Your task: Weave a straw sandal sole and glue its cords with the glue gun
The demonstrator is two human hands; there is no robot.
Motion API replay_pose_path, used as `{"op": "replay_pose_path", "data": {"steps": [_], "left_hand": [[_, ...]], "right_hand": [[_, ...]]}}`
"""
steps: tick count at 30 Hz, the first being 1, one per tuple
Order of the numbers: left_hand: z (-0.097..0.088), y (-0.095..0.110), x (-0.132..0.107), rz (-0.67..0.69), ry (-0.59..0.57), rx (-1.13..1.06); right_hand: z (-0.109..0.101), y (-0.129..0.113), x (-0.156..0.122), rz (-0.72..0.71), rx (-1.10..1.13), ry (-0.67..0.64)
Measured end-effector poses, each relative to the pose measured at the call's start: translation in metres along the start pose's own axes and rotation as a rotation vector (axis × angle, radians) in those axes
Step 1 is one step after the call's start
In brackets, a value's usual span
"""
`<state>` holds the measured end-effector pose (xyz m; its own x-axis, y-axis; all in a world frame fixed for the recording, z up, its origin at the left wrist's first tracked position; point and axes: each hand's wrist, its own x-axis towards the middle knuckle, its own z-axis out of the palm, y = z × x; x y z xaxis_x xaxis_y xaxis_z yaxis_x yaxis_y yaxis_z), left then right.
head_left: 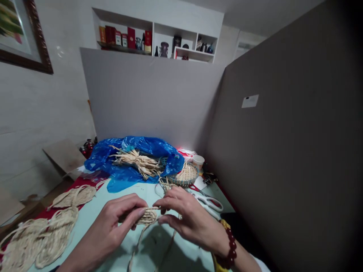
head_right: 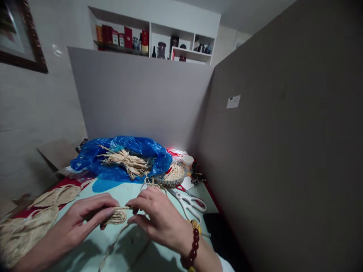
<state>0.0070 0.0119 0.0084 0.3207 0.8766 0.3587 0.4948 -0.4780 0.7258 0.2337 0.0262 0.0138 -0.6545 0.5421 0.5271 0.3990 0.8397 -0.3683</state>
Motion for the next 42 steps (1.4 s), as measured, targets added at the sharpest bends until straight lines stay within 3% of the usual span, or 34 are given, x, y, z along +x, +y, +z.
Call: {"op": "replay_pose_path", "data": {"steps": [4,9,14,20,26,32,38,42], "left_hand": [[-0.001,-0.004,-0.008,0.018,0.043,0.01],[0.003,-0.004,-0.011,0.029,0.166,0.024],[0.014,0.001,-0.007,-0.095,0.266,-0.094],[0.025,0.007,-0.005,-0.265,0.353,-0.276],[0.032,-0.006,-0.002,-0.353,0.397,-0.388],[0.043,-0.007,0.0,-0.462,0.287,-0.735],[0.047,-0.006,-0.003,-0.506,0.052,-0.926],[0.051,-0.009,-0.002,-0.538,0.082,-0.926]], "right_hand": [[-0.005,-0.004,0.0,-0.011,0.041,0.086],[0.0,-0.015,0.0,-0.089,-0.171,0.184],[0.009,-0.014,0.001,-0.187,-0.275,0.265],[0.014,-0.003,0.0,-0.168,-0.297,0.242],[0.015,0.001,0.002,-0.119,-0.319,0.178],[0.024,0.012,0.001,-0.102,-0.247,0.236],[0.014,0.027,-0.002,-0.039,-0.059,0.204],[0.02,0.027,-0.002,0.103,0.086,0.222]]}}
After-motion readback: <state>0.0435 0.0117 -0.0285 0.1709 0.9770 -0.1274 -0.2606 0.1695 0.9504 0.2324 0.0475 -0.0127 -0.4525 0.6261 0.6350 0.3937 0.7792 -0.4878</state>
